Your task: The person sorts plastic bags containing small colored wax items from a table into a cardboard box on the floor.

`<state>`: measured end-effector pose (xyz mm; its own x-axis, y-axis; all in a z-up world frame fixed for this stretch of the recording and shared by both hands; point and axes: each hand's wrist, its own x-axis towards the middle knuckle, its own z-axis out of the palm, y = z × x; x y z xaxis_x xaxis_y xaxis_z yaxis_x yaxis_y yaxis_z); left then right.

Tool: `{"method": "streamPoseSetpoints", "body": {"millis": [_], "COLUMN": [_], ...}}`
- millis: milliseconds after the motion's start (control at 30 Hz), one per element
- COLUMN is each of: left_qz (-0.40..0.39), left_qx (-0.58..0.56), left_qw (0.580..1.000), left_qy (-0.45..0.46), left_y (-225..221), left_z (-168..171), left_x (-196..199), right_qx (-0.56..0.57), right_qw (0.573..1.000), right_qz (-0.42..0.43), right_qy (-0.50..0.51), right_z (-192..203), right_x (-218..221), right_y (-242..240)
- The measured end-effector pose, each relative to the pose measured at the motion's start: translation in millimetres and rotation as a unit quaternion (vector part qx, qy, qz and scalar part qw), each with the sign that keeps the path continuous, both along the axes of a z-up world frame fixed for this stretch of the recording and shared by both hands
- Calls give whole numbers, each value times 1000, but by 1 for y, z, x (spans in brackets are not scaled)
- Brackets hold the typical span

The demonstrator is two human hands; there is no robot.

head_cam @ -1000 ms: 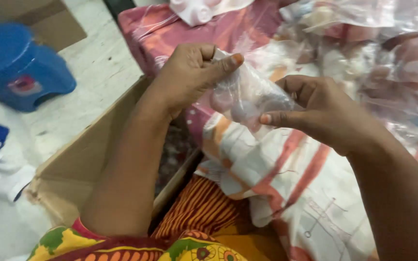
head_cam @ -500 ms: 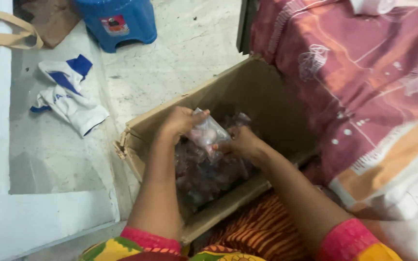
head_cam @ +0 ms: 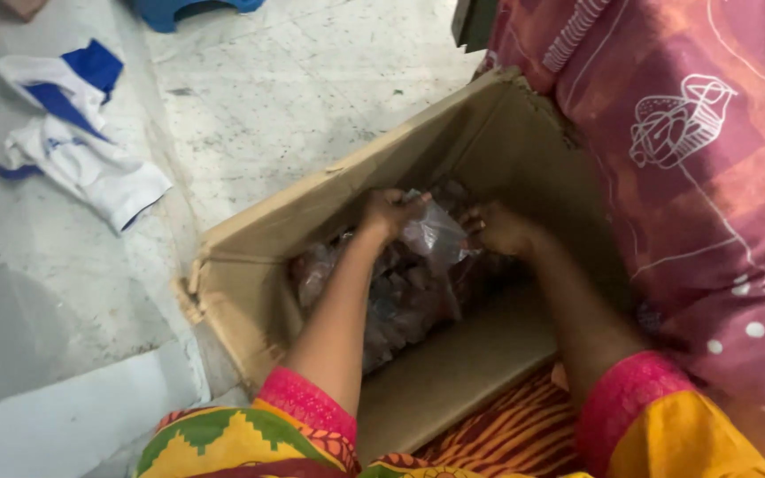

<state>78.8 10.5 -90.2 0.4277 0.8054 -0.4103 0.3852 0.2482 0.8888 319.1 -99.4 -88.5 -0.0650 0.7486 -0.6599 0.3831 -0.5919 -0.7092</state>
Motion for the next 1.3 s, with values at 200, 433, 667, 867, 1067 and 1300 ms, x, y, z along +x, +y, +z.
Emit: {"method": "streamPoseSetpoints", "body": {"millis": [200,433,667,867,1067,1300], "left_qz": [-79,-260,-197,-295,-377,-472], "left_qx": [6,110,120,141,170,230], "left_qw": [995,946,956,917,870,787], "left_qy": [59,159,181,228,267,324], "left_y": [-26,-98,-105,-100,-91,-75], "left_z": [-32,-86,-11,-9,5,48], "left_x": [59,81,82,71,65,45], "right_qx": [-38,-83,-116,-122,-109,-7], "right_qw": [997,978,949,948,940,946], "right_qz": [18,49,67,34,71,-22], "right_qy": [-71,-187,-287,-293,-315,-324], "right_z": [-22,16,37,42,15,85], "right_x": [33,17,5,0,-3,-25], "right_y": [-2,-6,-4,-4,-6,-3]}}
